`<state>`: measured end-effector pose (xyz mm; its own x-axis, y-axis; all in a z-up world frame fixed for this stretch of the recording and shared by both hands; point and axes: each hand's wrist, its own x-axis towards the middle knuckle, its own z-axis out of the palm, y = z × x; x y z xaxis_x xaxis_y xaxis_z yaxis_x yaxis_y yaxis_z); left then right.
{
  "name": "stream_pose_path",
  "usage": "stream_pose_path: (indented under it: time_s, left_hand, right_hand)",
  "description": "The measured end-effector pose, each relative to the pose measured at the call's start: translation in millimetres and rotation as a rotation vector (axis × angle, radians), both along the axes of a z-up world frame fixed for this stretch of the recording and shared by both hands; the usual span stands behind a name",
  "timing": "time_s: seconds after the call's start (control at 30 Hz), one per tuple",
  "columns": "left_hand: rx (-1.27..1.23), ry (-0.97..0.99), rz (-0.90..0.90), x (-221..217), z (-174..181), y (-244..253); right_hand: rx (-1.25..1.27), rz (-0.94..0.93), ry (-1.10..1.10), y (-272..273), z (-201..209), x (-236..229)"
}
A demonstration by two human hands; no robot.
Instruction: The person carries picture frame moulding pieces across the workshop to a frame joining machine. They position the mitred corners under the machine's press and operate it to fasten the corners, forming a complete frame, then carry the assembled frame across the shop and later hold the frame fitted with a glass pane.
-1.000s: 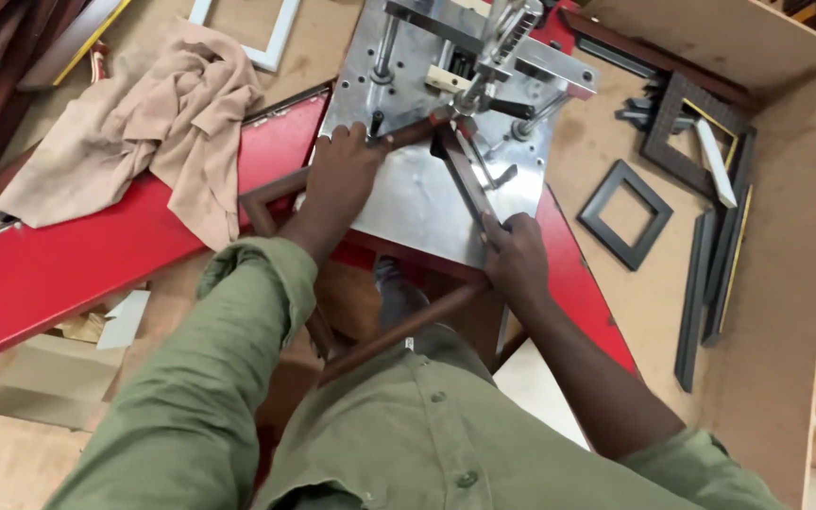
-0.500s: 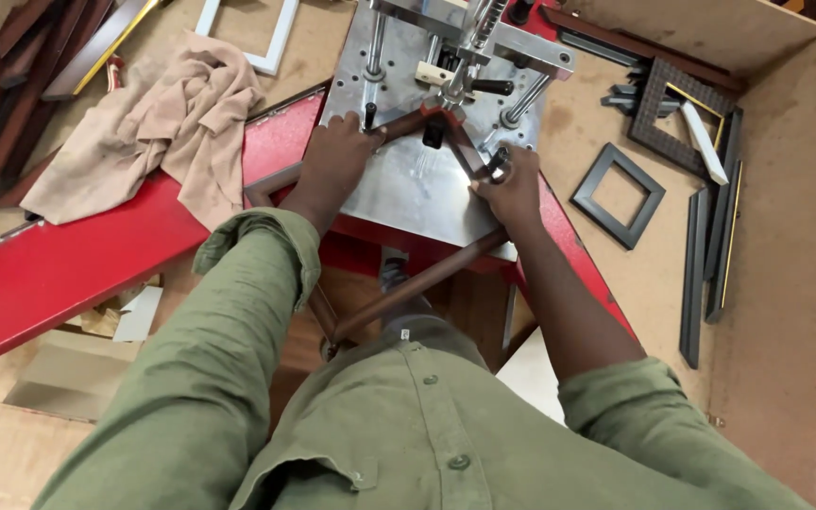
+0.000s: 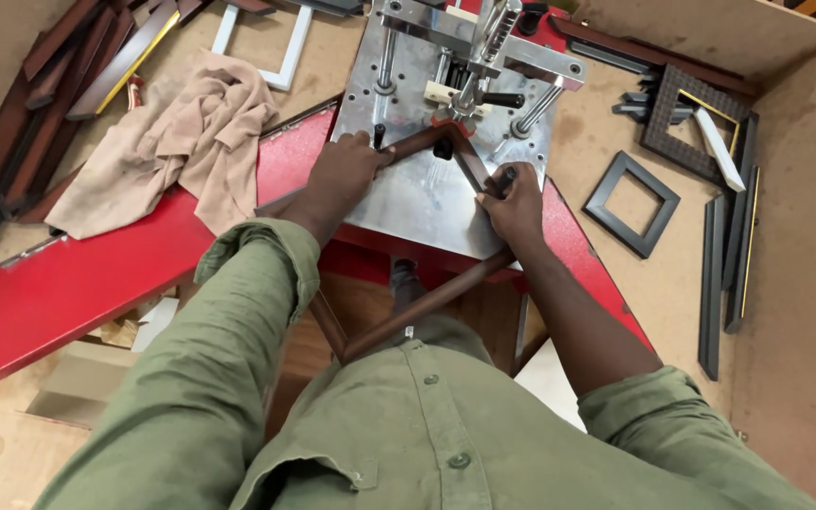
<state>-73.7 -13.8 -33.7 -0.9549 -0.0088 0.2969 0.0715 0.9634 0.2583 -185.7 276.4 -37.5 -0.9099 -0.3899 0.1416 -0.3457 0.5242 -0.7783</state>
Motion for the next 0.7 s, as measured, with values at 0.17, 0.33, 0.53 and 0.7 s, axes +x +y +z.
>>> stream_pose_path:
  time_s: [0.17, 0.33, 0.53, 0.7]
  left_hand:
    - [0.026, -0.051, -0.015, 0, -6, 0]
    - [0.056, -0.055, -0.023, -2, 2, -1]
    - [0.07, -0.125, -0.025, -14, -2, -4]
    - [0.015, -0.074, 0.018, -14, -12, 8]
  right_hand:
    - [-0.015, -0.029, -0.093, -2, 0, 3]
    - [0.007, -0.06, -0.143, -2, 0, 0]
    - [-0.055, 0.015, -0.076, -4, -5, -12]
    - [-0.066, 0.002, -0.102, -4, -1, -12]
